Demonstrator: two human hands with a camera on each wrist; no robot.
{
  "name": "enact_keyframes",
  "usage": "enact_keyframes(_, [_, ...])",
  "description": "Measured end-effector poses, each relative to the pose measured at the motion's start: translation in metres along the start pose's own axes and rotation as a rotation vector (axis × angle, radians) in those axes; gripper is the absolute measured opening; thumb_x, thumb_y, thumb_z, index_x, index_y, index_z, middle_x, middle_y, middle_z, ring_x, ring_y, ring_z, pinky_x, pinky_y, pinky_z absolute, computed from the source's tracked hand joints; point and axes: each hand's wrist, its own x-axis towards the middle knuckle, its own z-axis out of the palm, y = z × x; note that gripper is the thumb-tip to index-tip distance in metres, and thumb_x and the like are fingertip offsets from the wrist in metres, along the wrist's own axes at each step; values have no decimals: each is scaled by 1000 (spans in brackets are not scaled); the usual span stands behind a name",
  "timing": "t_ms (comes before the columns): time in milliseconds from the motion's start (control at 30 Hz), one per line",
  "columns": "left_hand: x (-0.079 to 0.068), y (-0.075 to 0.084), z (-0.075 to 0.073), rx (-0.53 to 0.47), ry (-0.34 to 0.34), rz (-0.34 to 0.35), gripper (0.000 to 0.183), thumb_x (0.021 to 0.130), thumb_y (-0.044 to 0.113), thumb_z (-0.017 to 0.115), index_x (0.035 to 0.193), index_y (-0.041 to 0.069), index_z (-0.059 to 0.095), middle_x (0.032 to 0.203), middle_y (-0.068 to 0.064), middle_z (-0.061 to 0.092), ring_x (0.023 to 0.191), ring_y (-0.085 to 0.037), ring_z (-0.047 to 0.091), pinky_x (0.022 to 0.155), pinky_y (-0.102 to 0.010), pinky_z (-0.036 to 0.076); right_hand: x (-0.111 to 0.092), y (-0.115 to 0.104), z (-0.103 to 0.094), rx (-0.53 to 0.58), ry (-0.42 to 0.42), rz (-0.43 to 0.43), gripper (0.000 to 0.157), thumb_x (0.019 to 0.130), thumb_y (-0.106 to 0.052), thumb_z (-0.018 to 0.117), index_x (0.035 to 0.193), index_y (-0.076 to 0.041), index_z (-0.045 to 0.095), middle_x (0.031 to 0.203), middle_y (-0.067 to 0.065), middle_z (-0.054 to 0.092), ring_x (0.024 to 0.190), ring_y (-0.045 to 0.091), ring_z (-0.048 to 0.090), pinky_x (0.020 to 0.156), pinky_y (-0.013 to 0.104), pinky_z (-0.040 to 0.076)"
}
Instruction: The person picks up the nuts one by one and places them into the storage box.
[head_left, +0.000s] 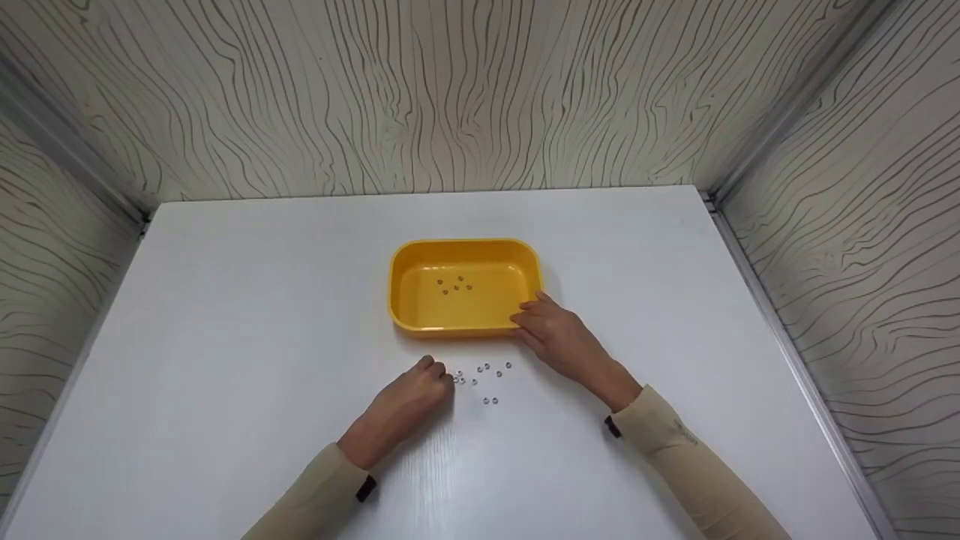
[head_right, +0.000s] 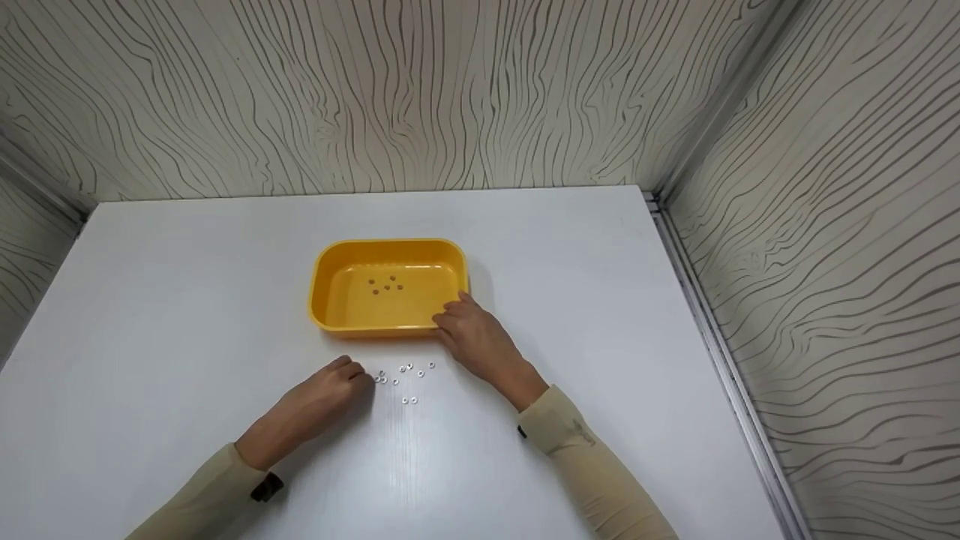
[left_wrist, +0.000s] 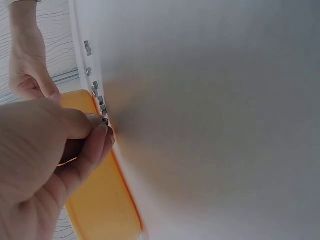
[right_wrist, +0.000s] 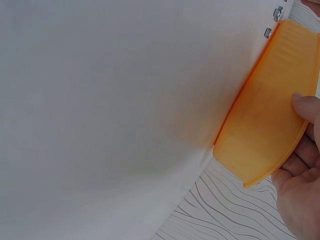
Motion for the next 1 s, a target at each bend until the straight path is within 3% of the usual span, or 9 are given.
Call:
enact_keyframes(233, [0, -3, -5, -81, 10, -8, 20, 76, -8, 83, 91, 5, 77, 85, -3, 72, 78, -17, 62, 72, -23, 54, -1, 0, 0, 4, 5, -6, 23, 100, -19, 72, 118, -5, 78, 116, 8, 80, 120, 25, 72, 121, 46, 44])
enact_keyframes(433, [0, -1, -10, -224, -2, -64, 14, 85, -6, 79, 93, 5, 77, 87, -4, 75, 81, -16, 65, 75, -23, 58, -1, -1, 2, -21, -9, 15, 24, 99, -20, 73, 117, -6, 78, 116, 8, 80, 121, 24, 72, 122, 45, 42])
enact_keyframes(667, [5, -3, -16, -652, 14, -214, 10, 94, -2, 73, 101, 1, 80, 91, -9, 78, 85, -19, 72, 78, -30, 63, 0, -1, 1, -30, -12, 20, 24, 100, -20, 72, 118, -7, 78, 117, 7, 80, 120, 24, 72, 122, 44, 42])
enact_keyframes(833, [7, -8, -23, -944, 17, -334, 14, 96, 0, 71, 105, 2, 81, 96, -10, 81, 86, -14, 75, 78, -25, 63, 0, -1, 1, -34, -12, 17, 23, 101, -19, 71, 119, -6, 78, 119, 7, 79, 121, 23, 72, 122, 44, 43])
enact_keyframes(1000, [8, -12, -28, -1187, 31, -445, 14, 98, 6, 72, 108, 3, 82, 103, -12, 81, 92, -19, 78, 83, -23, 63, 0, -1, 1, -28, -16, 23, 24, 100, -20, 72, 120, -7, 78, 120, 9, 79, 122, 24, 72, 122, 44, 43])
